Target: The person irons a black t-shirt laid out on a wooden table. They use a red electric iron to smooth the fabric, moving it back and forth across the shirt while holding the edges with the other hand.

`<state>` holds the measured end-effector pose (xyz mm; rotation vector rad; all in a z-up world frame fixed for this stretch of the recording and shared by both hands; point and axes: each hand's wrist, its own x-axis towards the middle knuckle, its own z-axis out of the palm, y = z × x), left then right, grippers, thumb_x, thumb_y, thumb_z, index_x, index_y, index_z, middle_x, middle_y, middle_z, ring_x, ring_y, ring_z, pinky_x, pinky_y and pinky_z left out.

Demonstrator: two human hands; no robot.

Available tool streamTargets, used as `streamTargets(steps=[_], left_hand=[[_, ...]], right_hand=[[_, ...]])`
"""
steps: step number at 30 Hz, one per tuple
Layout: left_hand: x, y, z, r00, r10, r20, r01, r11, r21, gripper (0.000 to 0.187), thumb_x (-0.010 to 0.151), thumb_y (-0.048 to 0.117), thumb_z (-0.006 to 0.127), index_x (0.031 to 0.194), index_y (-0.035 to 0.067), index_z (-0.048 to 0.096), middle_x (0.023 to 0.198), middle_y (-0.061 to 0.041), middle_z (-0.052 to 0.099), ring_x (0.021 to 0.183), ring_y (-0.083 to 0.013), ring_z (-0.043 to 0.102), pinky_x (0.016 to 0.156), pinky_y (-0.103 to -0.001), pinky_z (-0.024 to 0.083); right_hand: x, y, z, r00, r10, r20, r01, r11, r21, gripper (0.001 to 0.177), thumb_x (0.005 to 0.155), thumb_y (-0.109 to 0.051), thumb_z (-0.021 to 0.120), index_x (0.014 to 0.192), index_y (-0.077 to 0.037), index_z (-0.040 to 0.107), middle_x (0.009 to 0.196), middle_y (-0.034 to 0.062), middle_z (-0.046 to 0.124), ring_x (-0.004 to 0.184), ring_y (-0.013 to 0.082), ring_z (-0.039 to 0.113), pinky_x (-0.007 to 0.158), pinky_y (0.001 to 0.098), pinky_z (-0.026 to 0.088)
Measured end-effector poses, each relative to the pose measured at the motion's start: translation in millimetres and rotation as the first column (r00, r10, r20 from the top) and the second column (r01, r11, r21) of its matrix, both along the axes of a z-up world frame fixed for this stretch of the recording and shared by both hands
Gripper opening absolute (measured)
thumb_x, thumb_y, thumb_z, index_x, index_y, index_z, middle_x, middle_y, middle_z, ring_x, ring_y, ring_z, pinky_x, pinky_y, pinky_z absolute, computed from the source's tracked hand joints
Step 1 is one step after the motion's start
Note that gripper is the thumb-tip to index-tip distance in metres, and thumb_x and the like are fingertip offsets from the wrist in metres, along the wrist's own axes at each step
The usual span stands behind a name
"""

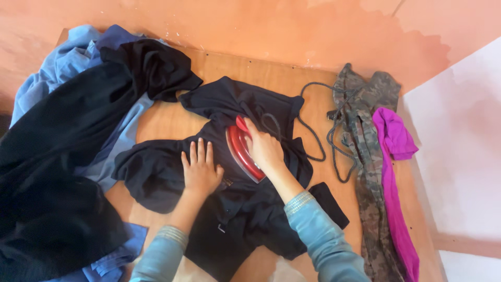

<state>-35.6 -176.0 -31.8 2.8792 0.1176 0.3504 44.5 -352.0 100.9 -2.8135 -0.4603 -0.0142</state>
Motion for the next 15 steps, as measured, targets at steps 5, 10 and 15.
streamTargets(steps=[5,10,15], left_hand=[[-6,-3,8,0.999,-0.003,-0.044,0.001,0.999,-0.048,0.086,0.081,0.045,0.057,0.156,0.007,0.039,0.165,-0.022,0.027,0.153,-0.041,0.023,0.119,-0.066,0.018],[16,-6,12,0.994,-0.023,-0.103,0.016,0.997,-0.074,0.087,0.081,0.05,0.058,0.157,0.014,0.038,0.166,-0.021,0.023,0.153,-0.0414,0.018,0.117,-0.068,0.012],[69,-1,2,0.991,-0.083,-0.101,0.072,0.992,-0.104,0.082,0.083,0.054,0.057,0.157,0.026,0.039,0.168,-0.014,0.023,0.155,-0.0357,0.017,0.118,-0.072,0.006]], right_hand=[[40,12,-1,0.995,-0.099,0.031,0.097,0.994,0.058,0.056,0.096,-0.032,0.063,0.15,-0.029,0.048,0.089,0.0251,0.073,0.082,0.0467,0.071,0.074,0.0559,0.057],[33,-3,12,1.0,0.001,-0.028,0.001,0.997,0.082,0.06,0.091,-0.034,0.069,0.147,-0.035,0.05,0.095,0.0236,0.074,0.088,0.0456,0.071,0.078,0.0534,0.056],[0,-37,34,0.997,0.013,-0.079,-0.003,0.991,0.132,0.058,0.092,-0.034,0.068,0.148,-0.035,0.051,0.101,0.0195,0.075,0.09,0.0434,0.071,0.078,0.0519,0.057]])
